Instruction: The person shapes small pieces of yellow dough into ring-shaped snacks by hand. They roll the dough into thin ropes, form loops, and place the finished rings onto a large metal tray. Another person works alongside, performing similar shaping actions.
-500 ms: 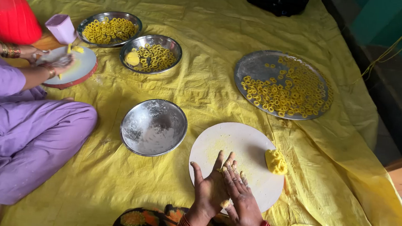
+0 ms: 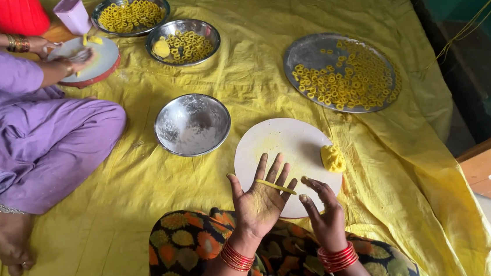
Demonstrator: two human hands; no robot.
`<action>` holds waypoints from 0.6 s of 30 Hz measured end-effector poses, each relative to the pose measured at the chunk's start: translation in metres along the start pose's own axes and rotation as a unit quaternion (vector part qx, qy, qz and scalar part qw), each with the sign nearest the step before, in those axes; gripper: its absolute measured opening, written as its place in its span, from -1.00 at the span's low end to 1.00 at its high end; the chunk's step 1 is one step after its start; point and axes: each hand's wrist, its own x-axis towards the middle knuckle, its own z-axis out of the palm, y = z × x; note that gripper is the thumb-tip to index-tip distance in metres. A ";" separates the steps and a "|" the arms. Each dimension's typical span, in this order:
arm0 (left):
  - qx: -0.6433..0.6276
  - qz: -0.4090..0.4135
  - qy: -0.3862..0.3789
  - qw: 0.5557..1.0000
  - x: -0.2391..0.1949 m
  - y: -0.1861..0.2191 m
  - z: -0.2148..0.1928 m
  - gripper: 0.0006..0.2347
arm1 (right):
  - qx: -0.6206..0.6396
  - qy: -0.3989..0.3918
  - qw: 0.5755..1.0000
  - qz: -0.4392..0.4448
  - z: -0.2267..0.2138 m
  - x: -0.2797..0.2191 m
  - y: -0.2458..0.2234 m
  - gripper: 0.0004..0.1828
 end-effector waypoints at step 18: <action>0.295 -0.062 0.034 0.953 -0.016 -0.005 0.014 -0.31 | 0.234 -0.009 0.948 0.213 -0.008 -0.020 -0.011 -0.74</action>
